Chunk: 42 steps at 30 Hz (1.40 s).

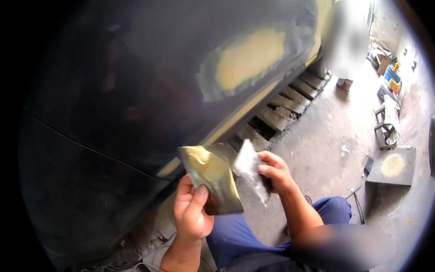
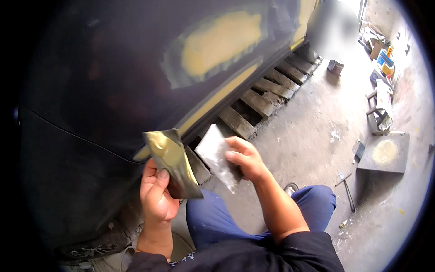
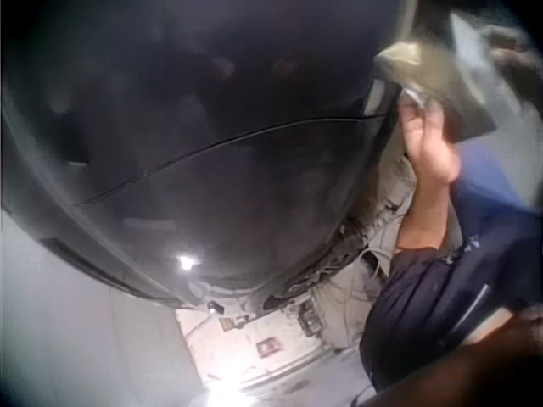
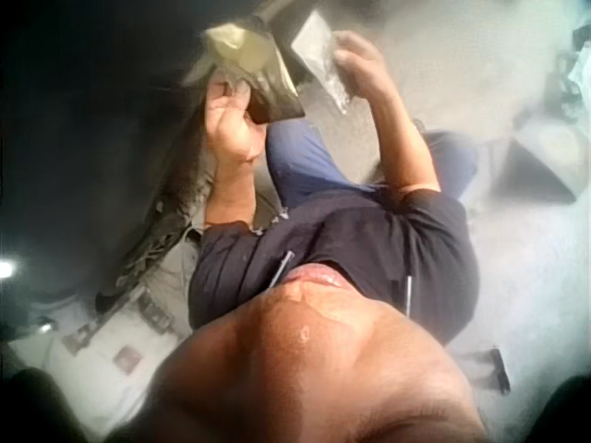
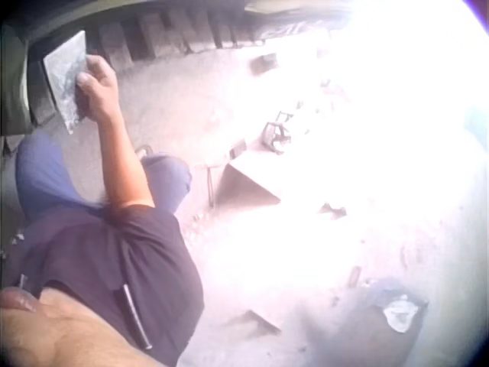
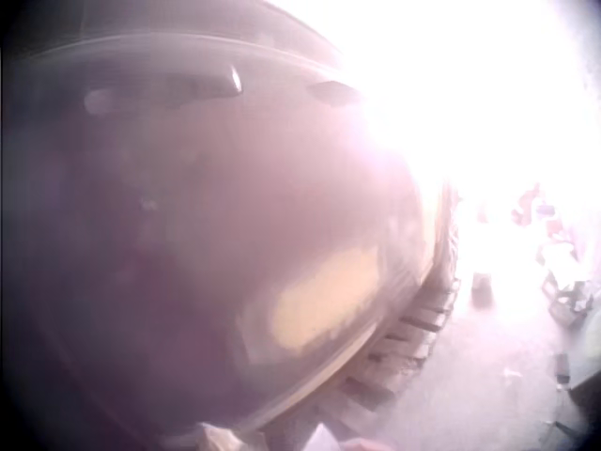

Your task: The person applies a yellow body filler to a car's side panel using a metal spreader. They repeatedly scoop filler from the spreader and smooth it onto the panel surface.

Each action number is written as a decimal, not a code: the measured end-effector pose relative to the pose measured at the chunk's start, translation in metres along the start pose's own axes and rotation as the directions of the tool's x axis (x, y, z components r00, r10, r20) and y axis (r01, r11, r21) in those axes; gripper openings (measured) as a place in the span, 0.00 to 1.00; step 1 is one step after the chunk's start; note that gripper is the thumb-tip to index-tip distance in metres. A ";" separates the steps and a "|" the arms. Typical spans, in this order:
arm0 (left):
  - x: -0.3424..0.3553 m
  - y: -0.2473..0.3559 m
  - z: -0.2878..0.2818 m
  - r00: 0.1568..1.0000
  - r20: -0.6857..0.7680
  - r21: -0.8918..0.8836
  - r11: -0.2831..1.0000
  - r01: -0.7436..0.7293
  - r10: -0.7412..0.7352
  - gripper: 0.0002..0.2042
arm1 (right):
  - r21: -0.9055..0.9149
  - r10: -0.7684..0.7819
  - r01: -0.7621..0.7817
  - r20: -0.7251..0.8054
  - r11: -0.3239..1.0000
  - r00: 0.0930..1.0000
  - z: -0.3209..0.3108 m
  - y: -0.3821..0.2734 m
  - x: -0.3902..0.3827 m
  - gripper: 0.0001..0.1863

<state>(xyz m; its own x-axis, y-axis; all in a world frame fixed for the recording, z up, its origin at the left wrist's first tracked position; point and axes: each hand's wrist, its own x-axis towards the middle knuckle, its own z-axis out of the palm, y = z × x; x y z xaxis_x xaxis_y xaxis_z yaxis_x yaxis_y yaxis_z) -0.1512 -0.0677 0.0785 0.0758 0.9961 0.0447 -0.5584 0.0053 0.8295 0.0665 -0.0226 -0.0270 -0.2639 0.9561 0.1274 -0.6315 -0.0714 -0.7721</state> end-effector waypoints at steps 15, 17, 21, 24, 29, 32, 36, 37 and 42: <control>0.021 -0.011 -0.010 0.802 0.588 0.711 0.404 -0.575 0.106 0.20 | -0.401 -0.183 0.212 0.111 0.891 0.977 0.038 -0.061 0.000 0.13; 0.033 -0.011 -0.026 0.724 0.690 0.708 0.225 -0.669 -0.018 0.19 | -0.457 -0.226 0.281 0.172 0.844 0.959 0.038 -0.083 -0.003 0.16; 0.033 -0.013 -0.041 0.957 0.243 0.508 0.861 0.015 -0.160 0.16 | -0.578 -0.393 0.652 0.520 0.491 0.758 0.035 -0.115 0.002 0.17; 0.039 -0.007 -0.041 0.917 0.364 0.317 0.948 0.043 -0.164 0.16 | -0.566 -0.274 0.647 0.606 0.512 0.747 0.055 -0.109 0.001 0.20; 0.040 -0.016 -0.040 0.928 0.300 0.339 0.934 0.114 -0.222 0.16 | -0.687 -0.168 0.561 0.553 0.463 0.816 0.036 -0.101 0.008 0.26; 0.040 -0.021 -0.042 0.915 0.358 0.340 0.939 0.058 -0.186 0.16 | -0.773 -0.149 0.575 0.556 0.267 0.818 0.023 -0.100 0.018 0.26; 0.038 -0.016 -0.007 0.953 0.301 0.189 0.981 -0.040 -0.019 0.16 | -0.897 -0.304 0.435 0.395 0.075 0.867 -0.002 -0.090 0.014 0.23; 0.040 -0.017 -0.005 0.963 0.269 0.274 0.957 -0.095 0.018 0.16 | -0.890 -0.421 0.438 0.351 0.127 0.836 0.004 -0.092 0.009 0.23; 0.046 -0.025 0.002 0.981 0.189 0.365 0.924 -0.110 0.042 0.16 | -0.865 -0.493 0.490 0.476 -0.111 0.729 0.040 -0.082 -0.003 0.22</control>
<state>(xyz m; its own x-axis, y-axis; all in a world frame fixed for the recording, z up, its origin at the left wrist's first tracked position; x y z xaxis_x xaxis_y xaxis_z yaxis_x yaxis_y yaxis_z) -0.1317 -0.0227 0.0607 0.2074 0.9608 0.1841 -0.2228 -0.1369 0.9652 0.0898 -0.0306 0.0612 -0.2279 0.5966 0.7695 0.5712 0.7219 -0.3905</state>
